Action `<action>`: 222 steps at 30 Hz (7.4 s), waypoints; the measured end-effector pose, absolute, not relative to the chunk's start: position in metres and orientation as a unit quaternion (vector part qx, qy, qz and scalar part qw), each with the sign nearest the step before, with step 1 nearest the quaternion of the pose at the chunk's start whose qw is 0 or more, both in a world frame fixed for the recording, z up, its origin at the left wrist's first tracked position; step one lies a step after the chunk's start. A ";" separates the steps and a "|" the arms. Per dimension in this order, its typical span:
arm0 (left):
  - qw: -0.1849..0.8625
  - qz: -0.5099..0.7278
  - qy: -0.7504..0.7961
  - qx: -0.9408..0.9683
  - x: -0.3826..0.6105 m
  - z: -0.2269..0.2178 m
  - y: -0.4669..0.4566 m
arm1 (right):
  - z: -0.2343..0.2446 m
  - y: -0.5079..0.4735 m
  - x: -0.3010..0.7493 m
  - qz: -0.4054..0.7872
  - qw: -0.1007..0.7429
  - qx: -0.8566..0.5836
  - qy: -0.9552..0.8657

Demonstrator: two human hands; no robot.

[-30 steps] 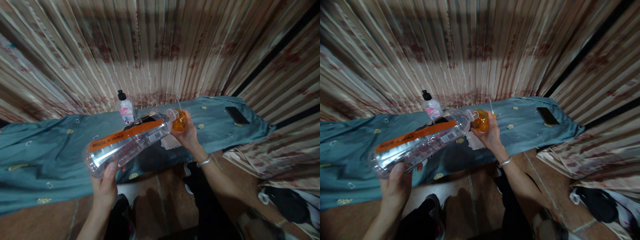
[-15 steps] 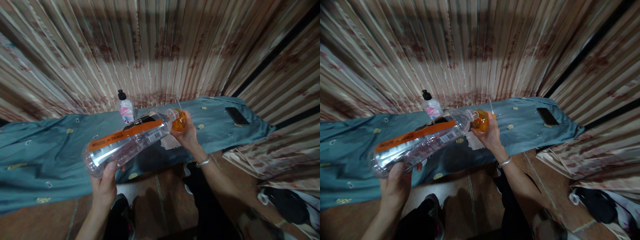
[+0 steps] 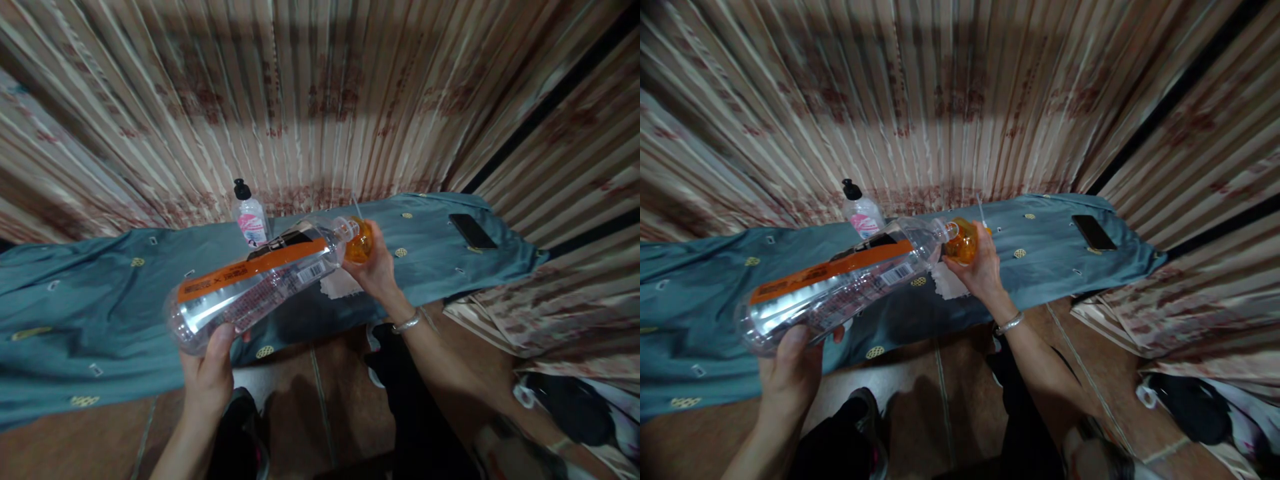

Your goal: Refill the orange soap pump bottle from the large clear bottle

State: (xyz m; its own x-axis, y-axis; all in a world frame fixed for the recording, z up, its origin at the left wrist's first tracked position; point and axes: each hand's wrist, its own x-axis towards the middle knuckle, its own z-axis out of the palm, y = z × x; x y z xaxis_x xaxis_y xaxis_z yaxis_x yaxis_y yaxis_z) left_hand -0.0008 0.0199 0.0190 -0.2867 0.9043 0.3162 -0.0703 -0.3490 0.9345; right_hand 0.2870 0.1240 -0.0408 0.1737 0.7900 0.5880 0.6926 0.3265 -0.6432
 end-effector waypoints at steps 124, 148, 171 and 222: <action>0.337 0.711 0.459 0.414 -0.002 0.039 0.028 | -0.044 0.116 0.277 0.015 0.494 -0.569 -0.657; 0.343 0.709 0.459 0.411 -0.002 0.040 0.027 | -0.044 0.117 0.277 0.007 0.495 -0.568 -0.657; 0.341 0.711 0.455 0.414 0.003 0.048 0.029 | -0.045 0.117 0.277 0.009 0.497 -0.571 -0.654; 0.334 0.720 0.428 0.433 -0.004 0.036 0.028 | -0.045 0.118 0.278 0.000 0.500 -0.564 -0.657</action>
State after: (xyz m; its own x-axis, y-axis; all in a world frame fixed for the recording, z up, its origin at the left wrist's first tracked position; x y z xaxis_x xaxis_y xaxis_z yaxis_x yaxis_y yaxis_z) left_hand -0.0040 0.0276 0.0357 -0.4013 0.8517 0.3371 -0.1111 -0.4106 0.9050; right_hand 0.2776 0.1181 -0.0453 0.1374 0.7409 0.6574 0.7411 0.3634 -0.5645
